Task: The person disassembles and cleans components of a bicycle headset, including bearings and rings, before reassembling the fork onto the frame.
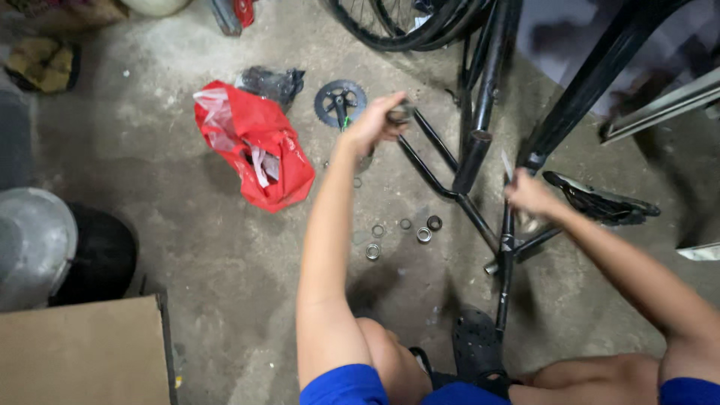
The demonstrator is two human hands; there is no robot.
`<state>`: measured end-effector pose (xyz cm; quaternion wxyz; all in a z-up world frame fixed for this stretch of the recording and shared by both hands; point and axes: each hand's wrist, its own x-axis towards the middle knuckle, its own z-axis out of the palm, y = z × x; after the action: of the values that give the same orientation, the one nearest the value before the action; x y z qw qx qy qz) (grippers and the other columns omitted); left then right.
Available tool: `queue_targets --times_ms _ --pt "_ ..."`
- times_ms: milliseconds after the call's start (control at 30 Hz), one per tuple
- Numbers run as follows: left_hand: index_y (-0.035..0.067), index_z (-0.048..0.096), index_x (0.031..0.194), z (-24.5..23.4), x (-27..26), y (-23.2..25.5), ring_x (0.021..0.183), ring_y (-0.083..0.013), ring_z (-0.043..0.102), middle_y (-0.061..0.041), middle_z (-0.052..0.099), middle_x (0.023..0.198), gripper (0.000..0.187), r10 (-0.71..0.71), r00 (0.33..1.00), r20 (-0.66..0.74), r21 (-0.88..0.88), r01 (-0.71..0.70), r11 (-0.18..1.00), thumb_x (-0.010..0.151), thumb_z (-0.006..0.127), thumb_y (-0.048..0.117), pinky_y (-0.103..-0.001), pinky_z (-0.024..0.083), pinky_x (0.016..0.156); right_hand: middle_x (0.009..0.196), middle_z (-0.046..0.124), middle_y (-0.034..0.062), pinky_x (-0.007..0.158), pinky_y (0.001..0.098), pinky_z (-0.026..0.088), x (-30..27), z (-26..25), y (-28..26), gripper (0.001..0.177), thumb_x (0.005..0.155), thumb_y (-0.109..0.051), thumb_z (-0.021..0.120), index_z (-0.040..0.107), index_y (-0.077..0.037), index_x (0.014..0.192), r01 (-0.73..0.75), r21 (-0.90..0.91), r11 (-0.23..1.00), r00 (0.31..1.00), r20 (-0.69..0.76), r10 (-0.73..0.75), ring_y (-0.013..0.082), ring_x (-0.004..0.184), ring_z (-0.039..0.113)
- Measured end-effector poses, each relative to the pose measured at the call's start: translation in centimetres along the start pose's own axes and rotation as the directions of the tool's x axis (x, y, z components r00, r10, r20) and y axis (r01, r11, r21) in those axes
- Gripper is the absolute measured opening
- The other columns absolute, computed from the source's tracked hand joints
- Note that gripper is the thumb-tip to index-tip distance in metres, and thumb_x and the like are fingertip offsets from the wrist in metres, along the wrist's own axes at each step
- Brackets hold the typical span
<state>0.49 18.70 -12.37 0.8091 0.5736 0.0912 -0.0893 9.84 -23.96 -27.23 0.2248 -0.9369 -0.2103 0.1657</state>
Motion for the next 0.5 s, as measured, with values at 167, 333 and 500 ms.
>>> queue_targets --times_ms 167,333,500 --pt "0.017 0.068 0.097 -8.4 -1.3 -1.8 0.054 -0.0109 0.049 -0.001 0.056 0.064 0.038 0.125 0.987 0.097 -0.283 -0.093 0.954 0.096 0.055 0.053 -0.028 0.039 0.05 0.092 0.07 0.0278 0.076 0.0507 0.057 -4.3 7.3 -0.1 0.039 0.077 -0.029 0.074 0.061 0.002 0.098 0.303 -0.232 0.924 0.925 0.305 -0.226 0.0414 0.086 0.069" --pt "0.015 0.065 0.084 -9.8 -2.2 -7.6 0.059 -0.0148 0.053 -0.002 0.064 0.07 0.054 -0.374 0.927 -0.017 0.157 0.372 0.915 0.097 0.054 0.066 -0.031 0.039 0.053 0.09 0.076 0.0156 0.086 0.0431 0.061 -6.6 11.4 -3.4 0.028 0.084 -0.036 0.065 0.071 -0.009 0.087 0.609 -0.287 0.739 0.729 0.569 -0.38 0.0328 0.091 0.075" --pt "0.019 0.063 0.073 -11.9 -2.2 -9.9 0.054 -0.0138 0.051 0.001 0.06 0.064 0.059 -0.642 0.766 0.002 0.425 0.581 0.694 0.089 0.04 0.071 -0.033 0.036 0.047 0.088 0.073 0.0276 0.076 0.0501 0.06 -8.0 15.4 -7.4 0.085 0.086 -0.041 0.073 0.043 0.021 0.135 0.216 -0.408 0.887 0.962 0.242 -0.123 0.0442 0.085 0.072"
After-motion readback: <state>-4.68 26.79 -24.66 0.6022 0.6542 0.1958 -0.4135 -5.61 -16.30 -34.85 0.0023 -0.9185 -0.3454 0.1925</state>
